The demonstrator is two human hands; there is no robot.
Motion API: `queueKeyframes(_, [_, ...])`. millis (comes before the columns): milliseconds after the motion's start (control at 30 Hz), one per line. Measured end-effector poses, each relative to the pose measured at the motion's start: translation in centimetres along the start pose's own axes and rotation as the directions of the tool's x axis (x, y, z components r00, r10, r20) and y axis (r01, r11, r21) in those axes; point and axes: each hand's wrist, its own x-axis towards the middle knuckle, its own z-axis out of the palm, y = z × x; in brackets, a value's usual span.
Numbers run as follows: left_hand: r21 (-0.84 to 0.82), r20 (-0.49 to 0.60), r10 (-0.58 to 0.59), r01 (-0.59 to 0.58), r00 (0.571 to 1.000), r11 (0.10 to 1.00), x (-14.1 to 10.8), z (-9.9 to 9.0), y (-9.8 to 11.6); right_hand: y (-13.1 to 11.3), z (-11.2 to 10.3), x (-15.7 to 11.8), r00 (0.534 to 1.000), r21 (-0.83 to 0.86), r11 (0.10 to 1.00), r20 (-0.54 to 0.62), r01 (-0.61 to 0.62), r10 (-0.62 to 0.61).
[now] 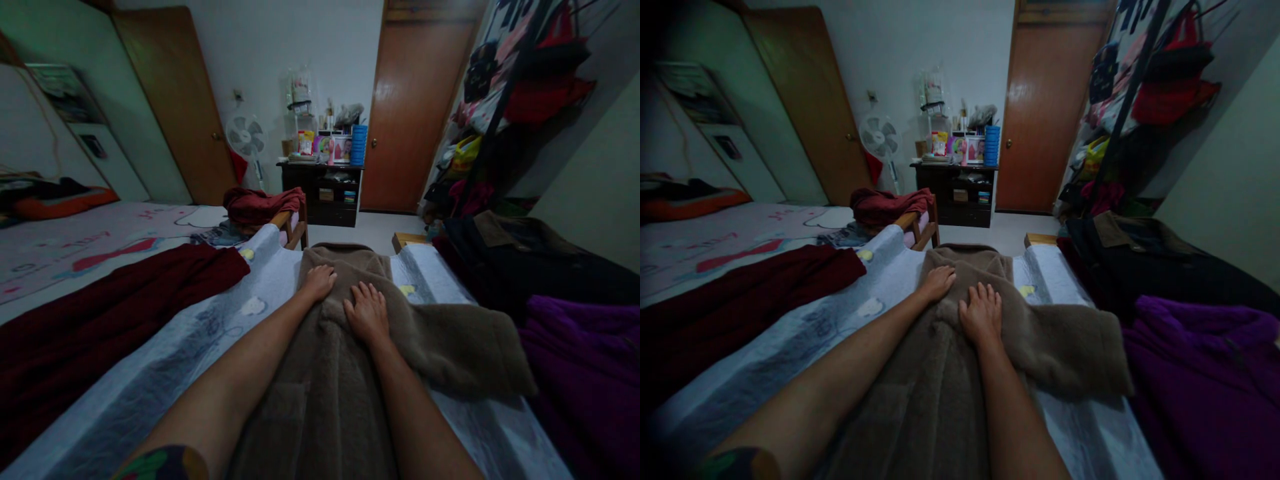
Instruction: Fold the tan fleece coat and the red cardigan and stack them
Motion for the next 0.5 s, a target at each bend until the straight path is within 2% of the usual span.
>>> queueKeyframes(233, [0.064, 0.056, -0.096, 0.092, 0.994, 0.994, -1.2, 0.8, 2.0, -0.1, -0.4, -0.2, 1.000, 0.004, 1.000, 0.006, 0.000, 0.000])
queueKeyframes(367, [0.058, 0.086, -0.048, 0.043, 0.995, 0.997, -0.8, 0.6, 1.5, -0.2, -0.6, -0.3, 1.000, 0.002, 1.000, 0.002, -0.001, 0.001])
queueKeyframes(500, [0.008, 0.019, -0.043, 0.043, 0.999, 0.999, -0.3, 0.5, 0.6, -0.2, -0.5, -0.1, 1.000, 0.005, 1.000, 0.024, -0.012, 0.012])
